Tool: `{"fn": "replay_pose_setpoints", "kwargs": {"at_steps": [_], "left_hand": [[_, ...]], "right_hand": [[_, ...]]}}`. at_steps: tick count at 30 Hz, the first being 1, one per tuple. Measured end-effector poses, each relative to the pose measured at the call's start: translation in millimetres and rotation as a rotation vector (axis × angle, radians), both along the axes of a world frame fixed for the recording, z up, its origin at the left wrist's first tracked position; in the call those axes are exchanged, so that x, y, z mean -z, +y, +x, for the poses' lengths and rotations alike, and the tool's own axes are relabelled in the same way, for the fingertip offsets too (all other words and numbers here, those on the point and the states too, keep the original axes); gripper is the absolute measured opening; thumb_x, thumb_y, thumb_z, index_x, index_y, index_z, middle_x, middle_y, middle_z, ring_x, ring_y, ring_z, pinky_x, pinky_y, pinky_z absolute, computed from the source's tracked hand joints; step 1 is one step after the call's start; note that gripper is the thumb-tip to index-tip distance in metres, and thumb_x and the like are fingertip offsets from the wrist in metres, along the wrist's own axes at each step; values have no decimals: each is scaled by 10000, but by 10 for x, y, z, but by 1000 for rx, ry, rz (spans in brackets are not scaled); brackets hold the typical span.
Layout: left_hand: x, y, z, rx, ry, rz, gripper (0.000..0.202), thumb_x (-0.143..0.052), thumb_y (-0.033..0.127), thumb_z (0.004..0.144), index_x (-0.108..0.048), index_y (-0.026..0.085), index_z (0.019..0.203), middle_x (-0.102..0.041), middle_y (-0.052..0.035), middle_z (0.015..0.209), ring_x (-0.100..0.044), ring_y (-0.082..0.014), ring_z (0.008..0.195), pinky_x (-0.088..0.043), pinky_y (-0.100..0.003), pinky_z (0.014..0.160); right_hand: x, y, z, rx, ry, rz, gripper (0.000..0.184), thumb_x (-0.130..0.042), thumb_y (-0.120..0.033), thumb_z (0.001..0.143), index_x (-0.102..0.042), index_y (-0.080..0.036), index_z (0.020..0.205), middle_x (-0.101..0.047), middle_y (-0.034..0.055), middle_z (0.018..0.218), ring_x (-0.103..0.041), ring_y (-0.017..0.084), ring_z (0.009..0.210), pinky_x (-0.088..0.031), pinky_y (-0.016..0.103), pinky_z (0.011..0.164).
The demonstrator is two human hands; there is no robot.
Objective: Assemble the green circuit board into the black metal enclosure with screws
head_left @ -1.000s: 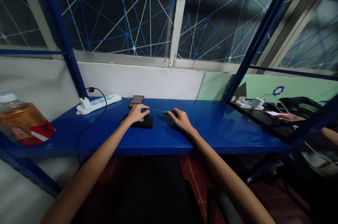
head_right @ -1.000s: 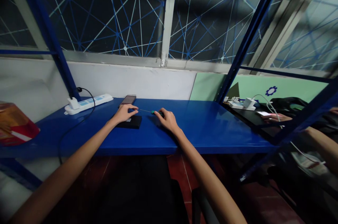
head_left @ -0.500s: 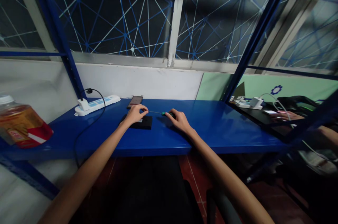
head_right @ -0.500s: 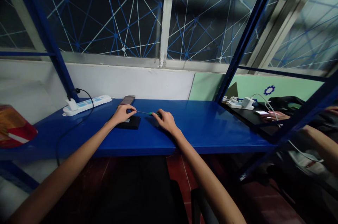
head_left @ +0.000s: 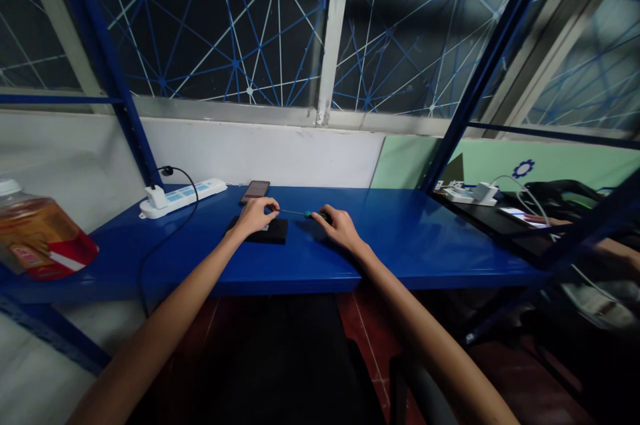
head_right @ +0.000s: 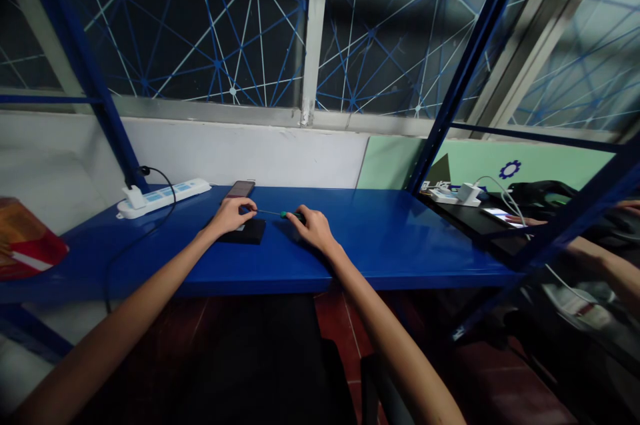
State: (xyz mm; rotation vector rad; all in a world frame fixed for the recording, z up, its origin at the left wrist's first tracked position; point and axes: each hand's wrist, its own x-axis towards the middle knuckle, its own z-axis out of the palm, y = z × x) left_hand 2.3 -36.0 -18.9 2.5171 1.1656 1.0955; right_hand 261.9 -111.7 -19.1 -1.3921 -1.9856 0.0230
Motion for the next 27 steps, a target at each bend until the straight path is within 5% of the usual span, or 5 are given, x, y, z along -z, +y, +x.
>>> {"fn": "replay_pose_setpoints", "kwargs": {"at_steps": [27], "left_hand": [[-68,-142,42,-138,203,60,68,-615,260,811,-672,235,838,-731,-9,898,-659,-199,825,-432,-257,618]], "right_hand": [[-19,-40,-27,-4,-64,-3,404,-427,-545,947,-622,-195,893,-589,4,621,-500,133,552,-278,243,556]]}}
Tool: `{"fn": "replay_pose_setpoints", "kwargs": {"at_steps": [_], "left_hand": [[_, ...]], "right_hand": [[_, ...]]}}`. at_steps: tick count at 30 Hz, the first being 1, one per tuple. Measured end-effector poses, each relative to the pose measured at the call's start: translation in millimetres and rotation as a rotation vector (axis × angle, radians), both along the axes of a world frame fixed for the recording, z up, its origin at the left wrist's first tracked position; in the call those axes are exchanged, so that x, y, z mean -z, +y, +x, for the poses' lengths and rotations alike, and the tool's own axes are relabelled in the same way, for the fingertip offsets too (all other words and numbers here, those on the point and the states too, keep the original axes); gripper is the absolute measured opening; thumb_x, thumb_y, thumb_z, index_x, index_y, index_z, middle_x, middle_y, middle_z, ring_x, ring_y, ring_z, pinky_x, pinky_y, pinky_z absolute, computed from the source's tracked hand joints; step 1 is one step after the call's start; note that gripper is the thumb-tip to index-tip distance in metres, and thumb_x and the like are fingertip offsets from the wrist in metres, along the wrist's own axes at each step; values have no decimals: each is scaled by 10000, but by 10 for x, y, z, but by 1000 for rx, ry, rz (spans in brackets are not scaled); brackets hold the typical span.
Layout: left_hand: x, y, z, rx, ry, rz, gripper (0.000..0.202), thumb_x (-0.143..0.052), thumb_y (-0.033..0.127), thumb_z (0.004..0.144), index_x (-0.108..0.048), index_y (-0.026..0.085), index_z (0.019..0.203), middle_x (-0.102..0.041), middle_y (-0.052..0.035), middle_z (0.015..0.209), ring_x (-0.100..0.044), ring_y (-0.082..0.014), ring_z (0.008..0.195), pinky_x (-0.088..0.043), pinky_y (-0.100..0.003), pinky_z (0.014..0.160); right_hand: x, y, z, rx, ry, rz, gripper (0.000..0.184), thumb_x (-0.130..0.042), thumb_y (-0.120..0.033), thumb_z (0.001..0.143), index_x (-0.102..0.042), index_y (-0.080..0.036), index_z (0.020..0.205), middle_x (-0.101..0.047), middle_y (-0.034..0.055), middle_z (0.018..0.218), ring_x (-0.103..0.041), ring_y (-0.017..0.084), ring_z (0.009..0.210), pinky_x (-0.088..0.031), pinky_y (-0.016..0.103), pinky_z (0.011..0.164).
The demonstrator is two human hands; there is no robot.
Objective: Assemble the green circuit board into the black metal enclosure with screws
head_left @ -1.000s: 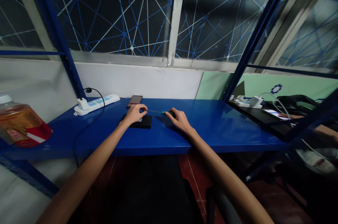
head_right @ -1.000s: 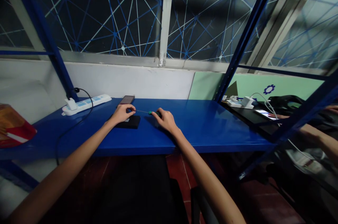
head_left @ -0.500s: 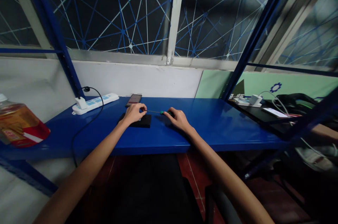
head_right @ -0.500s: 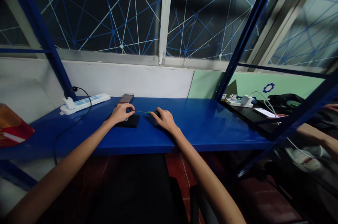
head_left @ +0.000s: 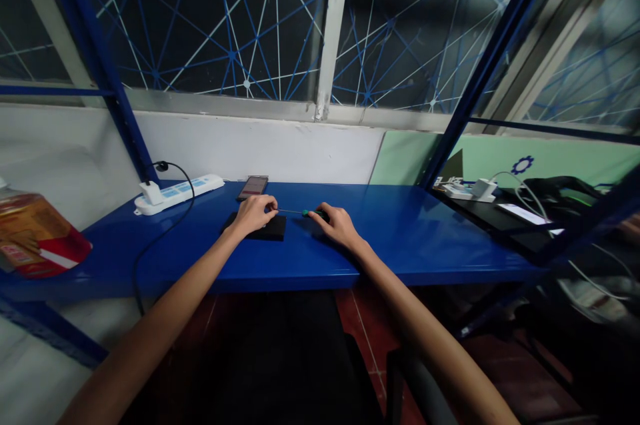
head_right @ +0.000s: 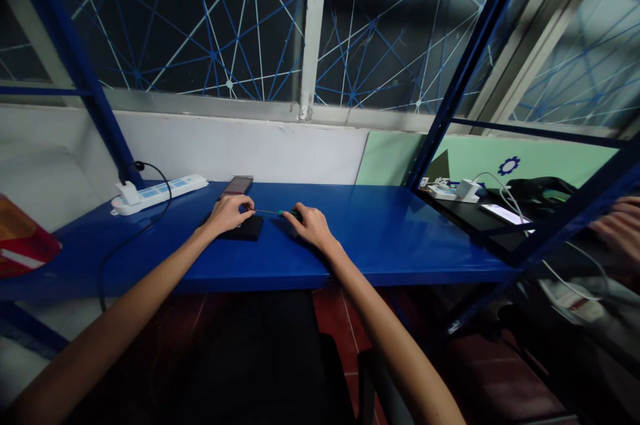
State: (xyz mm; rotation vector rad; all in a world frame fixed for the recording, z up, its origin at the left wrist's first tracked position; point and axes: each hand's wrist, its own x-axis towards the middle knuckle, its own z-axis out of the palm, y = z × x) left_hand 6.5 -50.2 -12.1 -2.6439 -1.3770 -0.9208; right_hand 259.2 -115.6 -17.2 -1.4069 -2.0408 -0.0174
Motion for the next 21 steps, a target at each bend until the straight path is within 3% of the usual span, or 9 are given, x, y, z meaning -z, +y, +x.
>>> {"fn": "replay_pose_setpoints", "kwargs": {"at_steps": [10,16,21], "left_hand": [[8,4,0,35,-33,3,57,-626,264,813,-671,234,832,-729,-8,896,-657,-198,829,-435,-259,639],[-14,6,-4,28,-121,-59,294,-656,391,801,-678,260,1063,-731,-3,900,-664,-188,817,-460,-260,658],[-61,60,-86,199,-124,-263,419,-641,556,773,-717,223,1014,-719,-53,971,-657,-211,896,-479,-285,765]], "right_hand": [[18,4,13,-9,7,17,406,-426,-545,948,-620,-193,888,-584,1,608,-500,130,540,-264,242,543],[12,23,46,23,49,47,406,-435,-548,939,-626,-198,863,-578,-3,589,-500,133,525,-264,245,533],[19,-27,116,164,108,130,405,-464,-543,918,-639,-191,821,-609,19,606,-513,143,542,-276,252,542]]}}
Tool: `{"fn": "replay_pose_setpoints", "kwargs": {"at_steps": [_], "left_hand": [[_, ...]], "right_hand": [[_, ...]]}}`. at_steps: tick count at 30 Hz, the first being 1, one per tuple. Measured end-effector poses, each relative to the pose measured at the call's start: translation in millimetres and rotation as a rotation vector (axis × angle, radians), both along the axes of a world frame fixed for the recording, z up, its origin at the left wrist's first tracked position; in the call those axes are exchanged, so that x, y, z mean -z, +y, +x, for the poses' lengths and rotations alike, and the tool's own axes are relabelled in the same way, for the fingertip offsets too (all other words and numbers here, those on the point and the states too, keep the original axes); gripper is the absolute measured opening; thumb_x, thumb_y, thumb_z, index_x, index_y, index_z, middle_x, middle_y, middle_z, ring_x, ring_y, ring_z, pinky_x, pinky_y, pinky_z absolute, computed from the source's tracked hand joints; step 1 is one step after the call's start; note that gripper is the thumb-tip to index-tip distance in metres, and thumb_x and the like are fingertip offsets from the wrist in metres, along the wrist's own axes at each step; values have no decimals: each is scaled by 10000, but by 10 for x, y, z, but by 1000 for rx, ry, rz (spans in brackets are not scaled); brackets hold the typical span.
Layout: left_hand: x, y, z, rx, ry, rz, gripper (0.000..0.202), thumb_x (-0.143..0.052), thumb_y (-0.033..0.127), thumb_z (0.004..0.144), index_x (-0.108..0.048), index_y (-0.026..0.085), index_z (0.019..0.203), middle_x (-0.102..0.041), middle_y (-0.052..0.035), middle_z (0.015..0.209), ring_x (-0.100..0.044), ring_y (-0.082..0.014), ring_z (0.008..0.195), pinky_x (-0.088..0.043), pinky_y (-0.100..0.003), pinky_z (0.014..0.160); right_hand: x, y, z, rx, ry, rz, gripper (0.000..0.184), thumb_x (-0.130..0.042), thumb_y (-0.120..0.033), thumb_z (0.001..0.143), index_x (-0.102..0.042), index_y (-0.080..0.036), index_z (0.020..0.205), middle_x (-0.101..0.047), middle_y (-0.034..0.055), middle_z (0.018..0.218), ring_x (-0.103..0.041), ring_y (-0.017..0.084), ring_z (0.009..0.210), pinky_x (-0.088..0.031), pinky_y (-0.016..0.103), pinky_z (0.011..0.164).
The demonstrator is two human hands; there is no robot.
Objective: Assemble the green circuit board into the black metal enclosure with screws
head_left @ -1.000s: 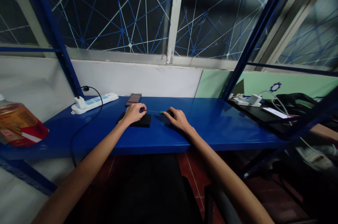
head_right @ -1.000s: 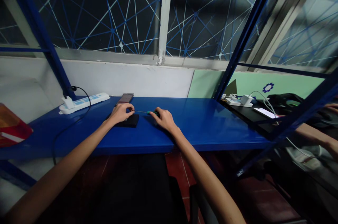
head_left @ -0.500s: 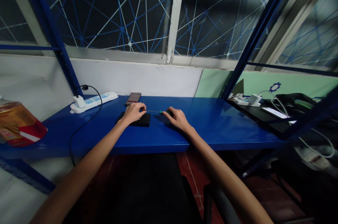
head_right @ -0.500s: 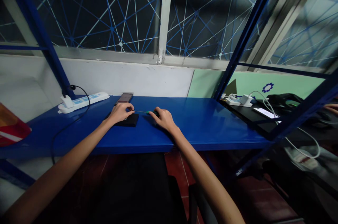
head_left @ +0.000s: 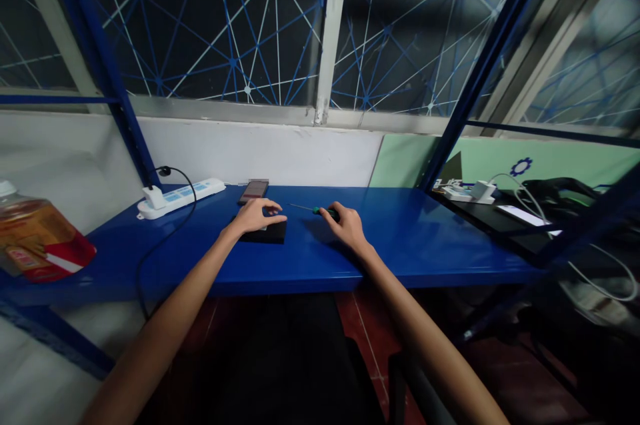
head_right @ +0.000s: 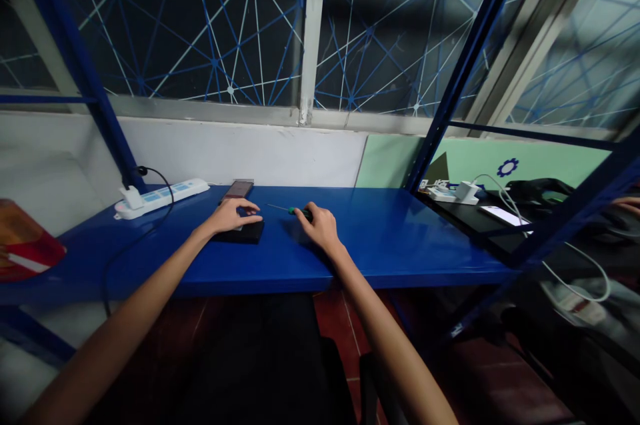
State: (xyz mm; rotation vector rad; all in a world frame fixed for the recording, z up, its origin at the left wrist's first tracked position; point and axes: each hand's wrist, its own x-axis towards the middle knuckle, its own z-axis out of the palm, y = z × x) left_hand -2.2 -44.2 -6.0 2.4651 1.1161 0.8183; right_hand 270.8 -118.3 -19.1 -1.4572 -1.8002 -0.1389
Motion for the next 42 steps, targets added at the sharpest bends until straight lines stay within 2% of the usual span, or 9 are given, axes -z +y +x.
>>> {"fn": "replay_pose_setpoints", "kwargs": {"at_steps": [3,5,7,11,20,30,42], "left_hand": [[-51,-5,-40,139,127,-100,624,-718,585,668,-668,249,1192,-666,-70,1135,-620,-250,1016,-462,-309,829],[-72,-24,-47,155,226,-134,820,-757,596,594,-579,266,1324,-628,-82,1195,-588,-286,1073,-451,-335,856],[-75,-44,-38,149,288,-147,879,-767,606,557,-564,263,1341,-612,-89,1214,-563,-314,1108,-440,-353,877],[-55,-56,-11,167,289,-141,752,-755,612,566,-655,234,1209,-622,-86,1191,-554,-325,1110,-419,-369,907],[-34,-24,-12,181,193,-164,715,-760,583,582,-649,227,1192,-587,-98,1234,-546,-319,1110,-428,-387,895],[-114,-95,29,187,177,-160,662,-773,553,582,-663,222,1144,-588,-98,1225,-546,-308,1099,-413,-402,915],[-94,-98,41,188,193,-170,667,-765,569,590,-649,228,1152,-582,-96,1222,-548,-297,1097,-424,-382,907]], "right_hand": [[30,-78,37,70,23,31,391,-493,-533,898,-648,-192,785,-625,28,617,-528,148,559,-284,254,549],[42,-135,54,108,51,45,408,-516,-549,878,-645,-192,730,-610,25,588,-529,148,555,-286,255,546],[36,-184,63,123,100,48,453,-547,-591,846,-634,-188,658,-576,16,542,-509,140,533,-286,255,535],[-2,-253,59,65,206,23,501,-592,-625,800,-638,-172,590,-523,-2,500,-464,120,510,-283,255,520],[33,-344,22,-46,248,-14,511,-610,-608,798,-646,-147,580,-466,-26,484,-395,92,506,-261,246,511],[58,-329,4,-47,178,-7,524,-592,-625,804,-642,-151,586,-468,-22,482,-414,97,496,-261,247,510],[66,-329,1,-43,136,-15,554,-543,-671,812,-639,-169,598,-528,2,505,-459,118,509,-290,254,523]]}}
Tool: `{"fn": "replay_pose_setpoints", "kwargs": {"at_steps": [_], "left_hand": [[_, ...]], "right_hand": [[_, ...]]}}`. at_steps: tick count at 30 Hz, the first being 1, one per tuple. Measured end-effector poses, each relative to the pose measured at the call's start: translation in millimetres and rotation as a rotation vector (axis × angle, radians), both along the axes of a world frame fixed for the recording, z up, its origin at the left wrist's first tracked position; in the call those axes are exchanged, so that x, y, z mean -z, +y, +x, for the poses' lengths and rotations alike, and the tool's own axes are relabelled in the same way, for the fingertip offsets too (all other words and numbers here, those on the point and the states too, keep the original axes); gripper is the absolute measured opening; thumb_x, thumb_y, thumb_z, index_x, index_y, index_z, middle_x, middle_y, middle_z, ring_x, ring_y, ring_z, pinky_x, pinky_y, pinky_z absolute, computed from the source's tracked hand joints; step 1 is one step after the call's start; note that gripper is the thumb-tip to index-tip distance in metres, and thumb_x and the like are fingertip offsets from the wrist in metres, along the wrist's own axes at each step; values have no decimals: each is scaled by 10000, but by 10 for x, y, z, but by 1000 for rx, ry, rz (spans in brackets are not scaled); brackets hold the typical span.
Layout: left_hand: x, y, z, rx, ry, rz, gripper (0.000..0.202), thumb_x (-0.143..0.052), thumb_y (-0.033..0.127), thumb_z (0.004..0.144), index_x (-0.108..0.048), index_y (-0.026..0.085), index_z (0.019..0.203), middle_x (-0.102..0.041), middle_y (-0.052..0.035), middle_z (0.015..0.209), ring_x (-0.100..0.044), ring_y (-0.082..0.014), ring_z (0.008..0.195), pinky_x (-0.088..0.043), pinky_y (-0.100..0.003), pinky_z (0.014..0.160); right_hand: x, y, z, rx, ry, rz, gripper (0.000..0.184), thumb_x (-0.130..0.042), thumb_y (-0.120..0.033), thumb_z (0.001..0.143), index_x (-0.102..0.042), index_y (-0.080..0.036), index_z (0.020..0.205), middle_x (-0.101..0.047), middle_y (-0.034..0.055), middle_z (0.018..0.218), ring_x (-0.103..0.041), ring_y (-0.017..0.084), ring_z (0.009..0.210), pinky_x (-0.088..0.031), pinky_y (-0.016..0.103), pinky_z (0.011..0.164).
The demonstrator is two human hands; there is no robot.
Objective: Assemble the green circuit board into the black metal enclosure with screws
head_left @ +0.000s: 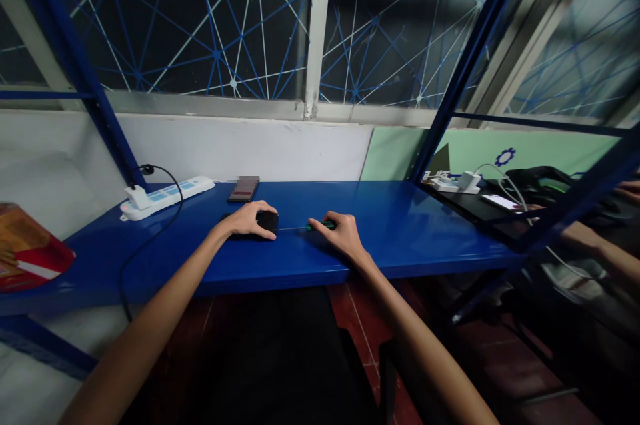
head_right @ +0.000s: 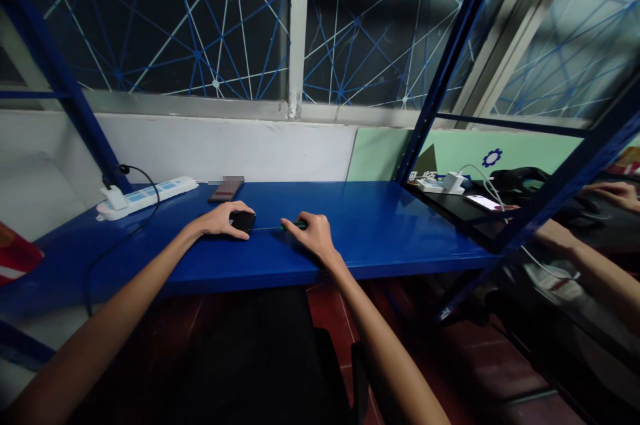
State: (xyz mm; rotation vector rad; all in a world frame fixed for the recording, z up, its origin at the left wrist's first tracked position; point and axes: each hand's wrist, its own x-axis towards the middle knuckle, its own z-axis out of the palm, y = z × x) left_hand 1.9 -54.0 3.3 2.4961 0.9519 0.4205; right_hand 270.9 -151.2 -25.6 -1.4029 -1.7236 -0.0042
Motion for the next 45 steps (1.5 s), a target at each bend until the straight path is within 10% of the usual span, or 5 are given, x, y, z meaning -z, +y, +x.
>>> {"fn": "replay_pose_setpoints", "kwargs": {"at_steps": [18,31,45], "left_hand": [[132,117,-49,-56,25,46,721,-749,632,588,-647,214,1166,-591,-102,1239,-556,-305,1110,-421,-362,907],[141,96,-31,-68,42,96,747,-727,676,589,-643,230,1181,-593,-103,1209,-568,-310,1081,-430,-364,887],[165,74,-6,-92,60,132,808,-711,708,596,-614,221,1233,-576,-108,1230,-560,-314,1095,-431,-366,894]], "right_hand": [[9,25,120,-188,7,-181,244,-633,-419,761,-557,-222,883,-580,-41,676,-465,126,589,-328,238,580],[1,22,89,-148,-61,-165,473,-441,-576,911,-670,-184,779,-578,-12,602,-460,114,541,-288,248,534],[32,55,114,-172,62,-158,401,-594,-595,802,-599,-195,795,-605,-10,677,-492,132,606,-346,246,577]]}}
